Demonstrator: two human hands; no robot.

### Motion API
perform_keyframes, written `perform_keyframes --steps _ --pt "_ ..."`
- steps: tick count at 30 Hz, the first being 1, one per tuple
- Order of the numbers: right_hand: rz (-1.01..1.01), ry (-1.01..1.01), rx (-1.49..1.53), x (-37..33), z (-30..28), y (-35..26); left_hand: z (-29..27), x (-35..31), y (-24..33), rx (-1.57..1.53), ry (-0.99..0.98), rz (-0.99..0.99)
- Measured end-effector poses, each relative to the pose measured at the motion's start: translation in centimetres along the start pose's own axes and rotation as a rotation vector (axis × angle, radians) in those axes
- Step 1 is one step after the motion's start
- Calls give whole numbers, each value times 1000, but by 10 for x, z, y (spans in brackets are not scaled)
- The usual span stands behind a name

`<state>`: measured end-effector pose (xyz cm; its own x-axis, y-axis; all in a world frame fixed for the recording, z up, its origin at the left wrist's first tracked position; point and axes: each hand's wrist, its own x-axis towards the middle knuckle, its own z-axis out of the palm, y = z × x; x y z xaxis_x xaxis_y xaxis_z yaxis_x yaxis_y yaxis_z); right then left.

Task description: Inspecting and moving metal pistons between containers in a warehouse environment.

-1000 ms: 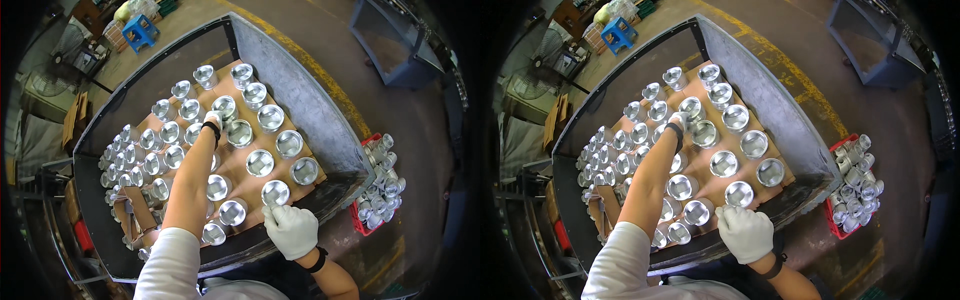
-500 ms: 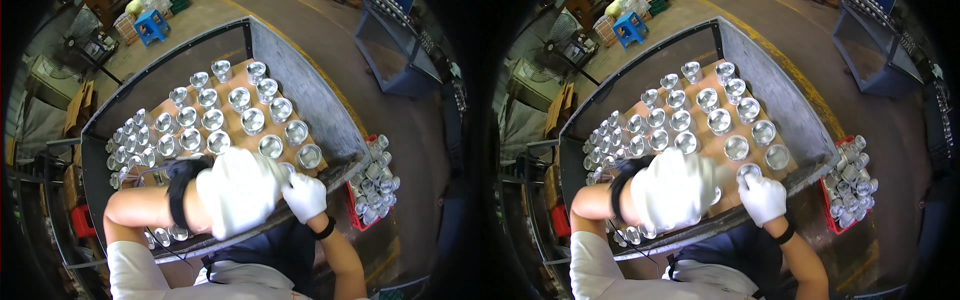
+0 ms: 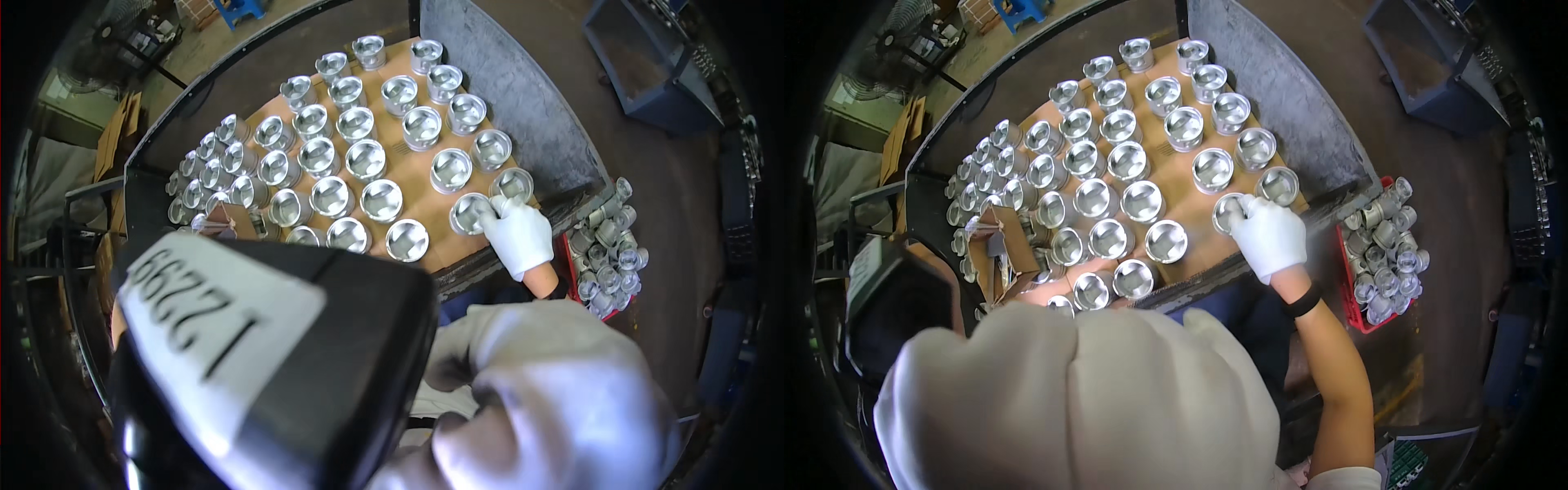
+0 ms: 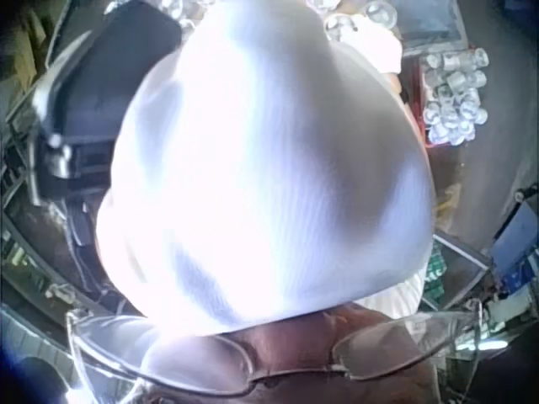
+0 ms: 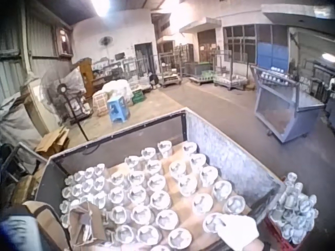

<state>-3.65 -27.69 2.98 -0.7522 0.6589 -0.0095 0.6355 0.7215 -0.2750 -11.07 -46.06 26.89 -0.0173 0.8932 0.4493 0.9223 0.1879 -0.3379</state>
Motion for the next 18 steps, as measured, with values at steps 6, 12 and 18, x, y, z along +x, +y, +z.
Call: perform_keyframes --steps 6,12,18 --pt "42 -19 -6 1 7 1 11 0 2 34 -36 -104" --pt "11 151 -116 3 -9 -8 110 23 -45 -445 -54 268" --pt "-180 216 130 13 17 1 372 105 -144 -317 -810 -10"
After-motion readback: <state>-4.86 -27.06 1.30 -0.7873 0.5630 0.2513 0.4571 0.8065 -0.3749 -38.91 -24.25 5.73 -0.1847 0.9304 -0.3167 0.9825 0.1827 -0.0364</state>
